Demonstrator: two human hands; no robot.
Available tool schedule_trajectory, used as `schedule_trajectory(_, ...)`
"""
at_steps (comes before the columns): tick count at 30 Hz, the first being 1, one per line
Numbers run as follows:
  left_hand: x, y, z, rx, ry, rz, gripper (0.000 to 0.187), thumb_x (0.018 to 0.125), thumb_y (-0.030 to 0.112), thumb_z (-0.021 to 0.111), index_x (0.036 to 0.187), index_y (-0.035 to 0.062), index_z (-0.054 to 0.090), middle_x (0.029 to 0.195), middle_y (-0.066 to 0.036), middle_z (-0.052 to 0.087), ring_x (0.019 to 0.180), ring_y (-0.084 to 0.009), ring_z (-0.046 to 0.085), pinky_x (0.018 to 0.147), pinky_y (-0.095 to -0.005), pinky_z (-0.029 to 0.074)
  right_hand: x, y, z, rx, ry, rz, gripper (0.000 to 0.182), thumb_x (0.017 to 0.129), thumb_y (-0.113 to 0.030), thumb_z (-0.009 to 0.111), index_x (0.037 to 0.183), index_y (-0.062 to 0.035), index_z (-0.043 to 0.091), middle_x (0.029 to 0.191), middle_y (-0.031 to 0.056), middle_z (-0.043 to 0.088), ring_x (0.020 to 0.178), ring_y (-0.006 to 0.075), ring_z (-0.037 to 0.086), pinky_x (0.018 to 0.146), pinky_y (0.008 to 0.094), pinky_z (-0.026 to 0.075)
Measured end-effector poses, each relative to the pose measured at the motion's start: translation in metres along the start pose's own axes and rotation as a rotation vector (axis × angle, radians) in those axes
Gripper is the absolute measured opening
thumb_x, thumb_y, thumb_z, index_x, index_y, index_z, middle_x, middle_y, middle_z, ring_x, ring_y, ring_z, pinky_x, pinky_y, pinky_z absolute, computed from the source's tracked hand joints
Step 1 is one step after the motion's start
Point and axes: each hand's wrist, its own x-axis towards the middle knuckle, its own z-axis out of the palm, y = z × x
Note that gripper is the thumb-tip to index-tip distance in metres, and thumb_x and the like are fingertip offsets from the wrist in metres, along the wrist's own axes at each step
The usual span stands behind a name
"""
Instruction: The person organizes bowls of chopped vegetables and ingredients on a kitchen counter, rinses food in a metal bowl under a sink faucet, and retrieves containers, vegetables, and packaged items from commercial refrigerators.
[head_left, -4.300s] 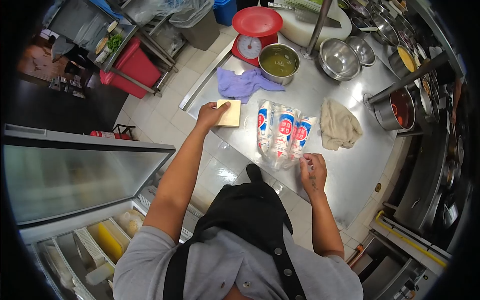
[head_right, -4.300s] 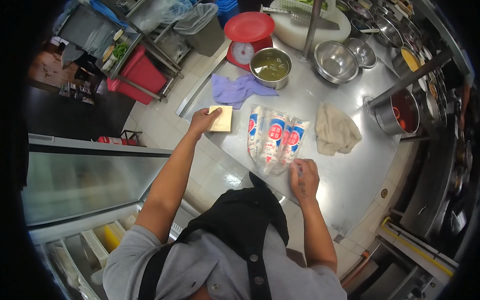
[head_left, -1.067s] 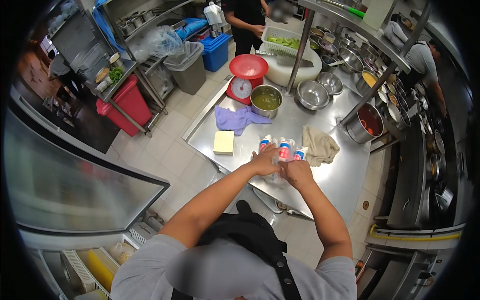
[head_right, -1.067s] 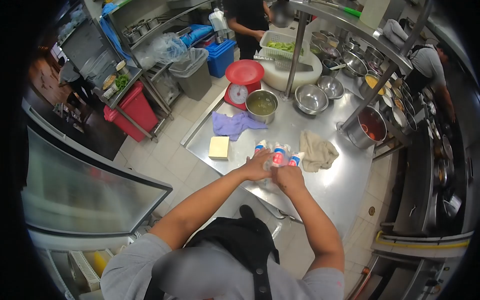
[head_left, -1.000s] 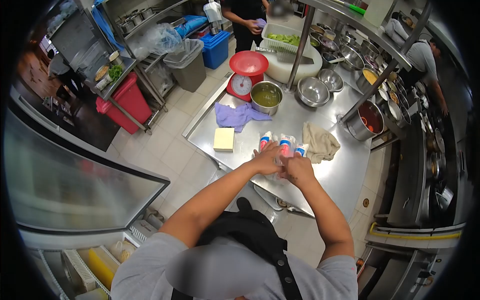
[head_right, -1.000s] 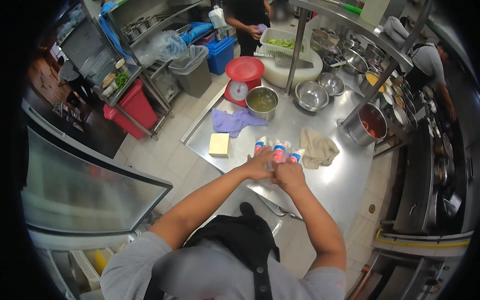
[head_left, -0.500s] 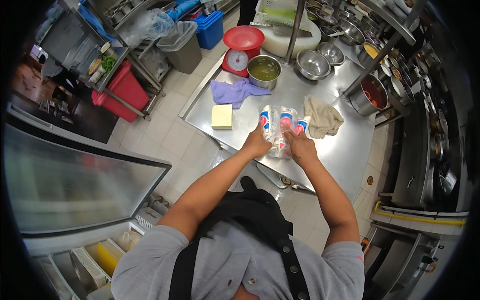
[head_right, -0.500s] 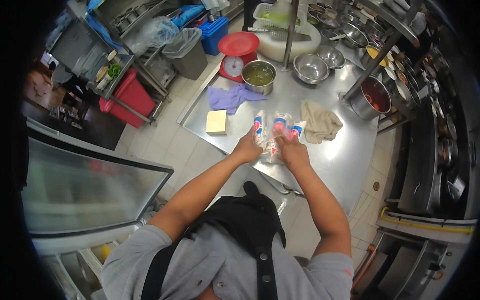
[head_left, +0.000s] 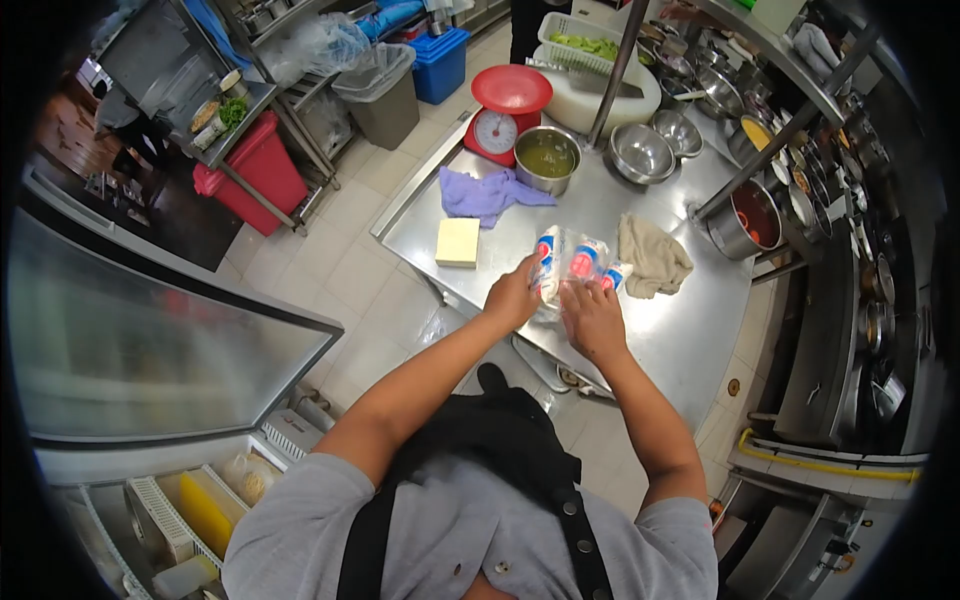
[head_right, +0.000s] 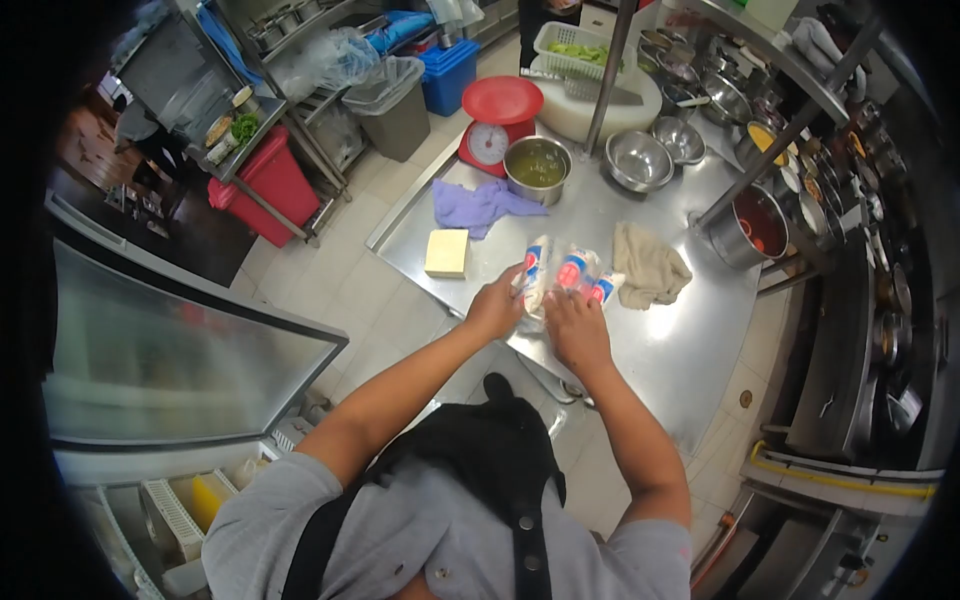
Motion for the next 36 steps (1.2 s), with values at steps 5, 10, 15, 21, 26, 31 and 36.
schedule_trajectory(5,-0.01,0.004,-0.011,0.231,0.001,0.371,0.05,0.077,0.013,0.066,0.124,0.0154,0.05,0.125,-0.017,0.047,0.107,-0.0339,0.054,0.085,-0.0414,0.049,-0.014,-0.004,0.015,0.052,0.043,-0.12,0.017,0.077,-0.014,0.055,0.09,-0.007,0.062,0.091,0.0089,0.057,0.087,0.0238,0.054,0.073,0.0377,0.04)
schedule_trajectory(10,-0.008,-0.003,-0.004,0.405,-0.062,0.602,0.03,0.07,0.013,0.071,0.098,0.0104,0.06,0.129,-0.014,0.046,0.118,-0.0316,0.048,0.087,-0.0401,0.049,-0.011,-0.007,0.014,0.069,0.082,-0.143,0.011,0.074,-0.012,0.055,0.082,-0.009,0.062,0.077,0.0044,0.05,0.078,0.0213,0.051,0.066,0.0355,0.039)
schedule_trajectory(15,-0.004,0.016,-0.018,0.286,0.202,0.838,0.012,0.074,0.016,0.069,0.085,0.0119,0.067,0.105,-0.008,0.056,0.098,-0.0269,0.055,0.082,-0.0366,0.049,0.0,-0.008,-0.009,0.209,0.358,0.089,0.015,0.071,-0.006,0.063,0.084,-0.0105,0.066,0.078,0.0059,0.056,0.076,0.0248,0.055,0.065,0.0368,0.046)
schedule_trajectory(21,0.006,0.059,-0.03,0.235,0.266,0.845,0.014,0.077,0.02,0.07,0.09,0.0149,0.071,0.098,-0.006,0.056,0.093,-0.0247,0.055,0.076,-0.035,0.047,0.018,0.002,-0.033,0.349,0.518,0.385,0.004,0.077,-0.007,0.065,0.081,-0.0068,0.065,0.078,0.0084,0.055,0.074,0.0283,0.056,0.063,0.0375,0.046)
schedule_trajectory(26,0.024,0.073,-0.021,0.047,0.295,0.837,0.011,0.081,0.015,0.066,0.09,0.0101,0.07,0.096,-0.009,0.059,0.09,-0.0272,0.056,0.075,-0.0369,0.047,0.029,0.015,-0.042,0.384,0.647,0.401,0.006,0.08,-0.009,0.062,0.078,-0.0033,0.062,0.078,0.0105,0.056,0.073,0.0289,0.056,0.064,0.0361,0.045)
schedule_trajectory(31,0.018,0.052,-0.015,-0.265,0.338,0.585,0.013,0.083,0.01,0.064,0.094,0.0039,0.069,0.097,-0.012,0.062,0.088,-0.0292,0.058,0.076,-0.0355,0.048,0.027,0.04,-0.048,0.701,0.848,0.862,0.019,0.088,-0.017,0.06,0.08,0.0,0.061,0.078,0.0075,0.057,0.068,0.0185,0.053,0.065,0.0304,0.043)
schedule_trajectory(36,0.01,0.052,-0.018,-0.018,0.364,0.719,0.015,0.083,0.014,0.067,0.094,0.0054,0.07,0.093,-0.008,0.064,0.087,-0.0239,0.059,0.073,-0.0324,0.049,0.056,0.064,-0.106,0.73,0.874,0.863,0.023,0.09,-0.022,0.06,0.083,0.0007,0.063,0.081,0.0071,0.059,0.07,0.017,0.053,0.066,0.0295,0.043)
